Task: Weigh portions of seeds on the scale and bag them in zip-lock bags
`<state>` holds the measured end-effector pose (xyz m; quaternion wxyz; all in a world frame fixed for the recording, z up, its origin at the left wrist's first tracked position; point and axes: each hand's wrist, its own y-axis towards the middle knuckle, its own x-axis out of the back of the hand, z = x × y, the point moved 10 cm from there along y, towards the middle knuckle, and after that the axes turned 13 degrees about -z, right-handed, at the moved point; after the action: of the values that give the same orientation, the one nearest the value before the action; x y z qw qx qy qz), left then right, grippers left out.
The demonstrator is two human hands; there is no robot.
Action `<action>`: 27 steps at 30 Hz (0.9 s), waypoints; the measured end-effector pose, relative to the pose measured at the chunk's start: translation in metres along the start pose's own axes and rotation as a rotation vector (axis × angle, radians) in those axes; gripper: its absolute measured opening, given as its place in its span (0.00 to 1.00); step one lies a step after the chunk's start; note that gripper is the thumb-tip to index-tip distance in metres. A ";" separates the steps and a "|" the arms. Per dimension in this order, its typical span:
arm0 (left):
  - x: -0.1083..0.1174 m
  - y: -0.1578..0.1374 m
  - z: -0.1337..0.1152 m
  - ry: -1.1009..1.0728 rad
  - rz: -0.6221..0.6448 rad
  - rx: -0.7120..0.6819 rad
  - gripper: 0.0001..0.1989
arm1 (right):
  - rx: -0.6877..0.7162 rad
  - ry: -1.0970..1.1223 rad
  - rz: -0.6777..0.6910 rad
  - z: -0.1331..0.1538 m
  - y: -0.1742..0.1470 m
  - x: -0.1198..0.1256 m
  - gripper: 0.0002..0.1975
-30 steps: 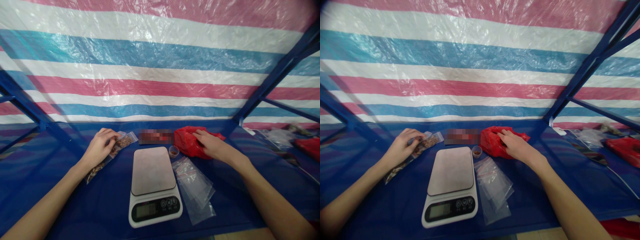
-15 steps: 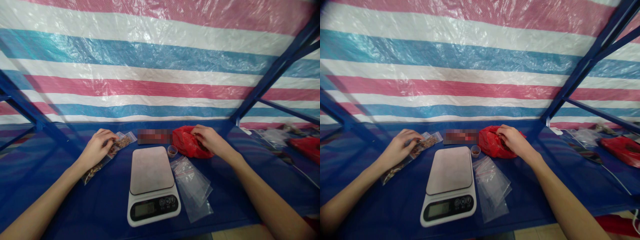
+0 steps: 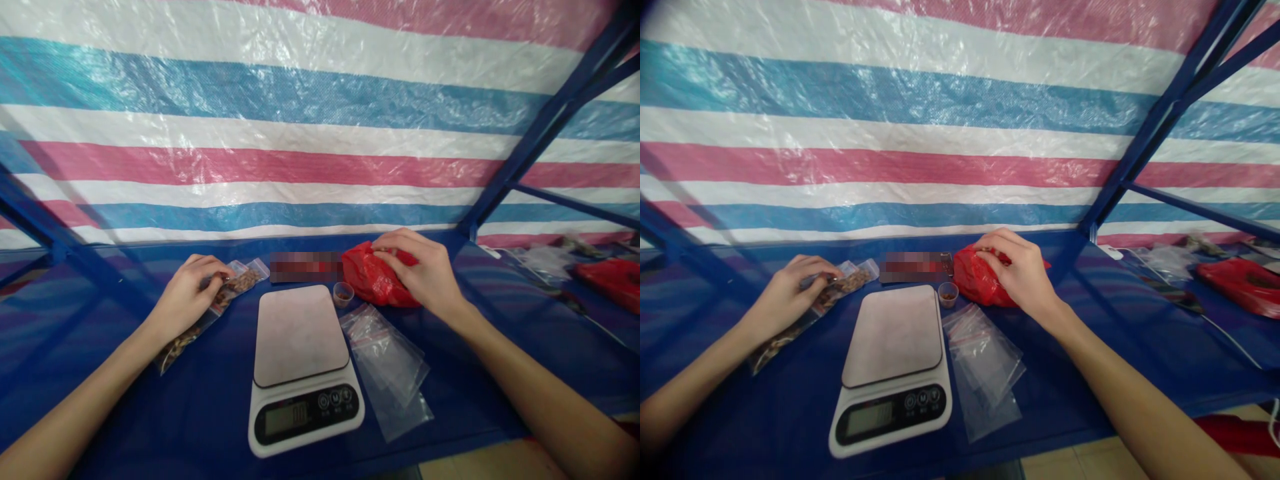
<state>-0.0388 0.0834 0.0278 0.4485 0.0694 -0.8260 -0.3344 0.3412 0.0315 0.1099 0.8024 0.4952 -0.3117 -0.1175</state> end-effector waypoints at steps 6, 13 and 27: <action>0.000 -0.002 -0.010 0.020 -0.007 0.067 0.14 | 0.026 0.211 0.195 0.034 -0.027 -0.042 0.07; -0.001 -0.005 -0.018 -0.007 0.028 0.112 0.10 | -0.029 0.198 0.257 0.025 -0.035 -0.052 0.07; -0.002 -0.003 -0.015 -0.038 0.031 0.065 0.08 | -0.108 0.176 0.244 0.015 -0.035 -0.054 0.10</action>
<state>-0.0261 0.0744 0.0297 0.4352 0.0647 -0.8458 -0.3018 0.2943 0.0306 0.0634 0.8605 0.4181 -0.2910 0.0079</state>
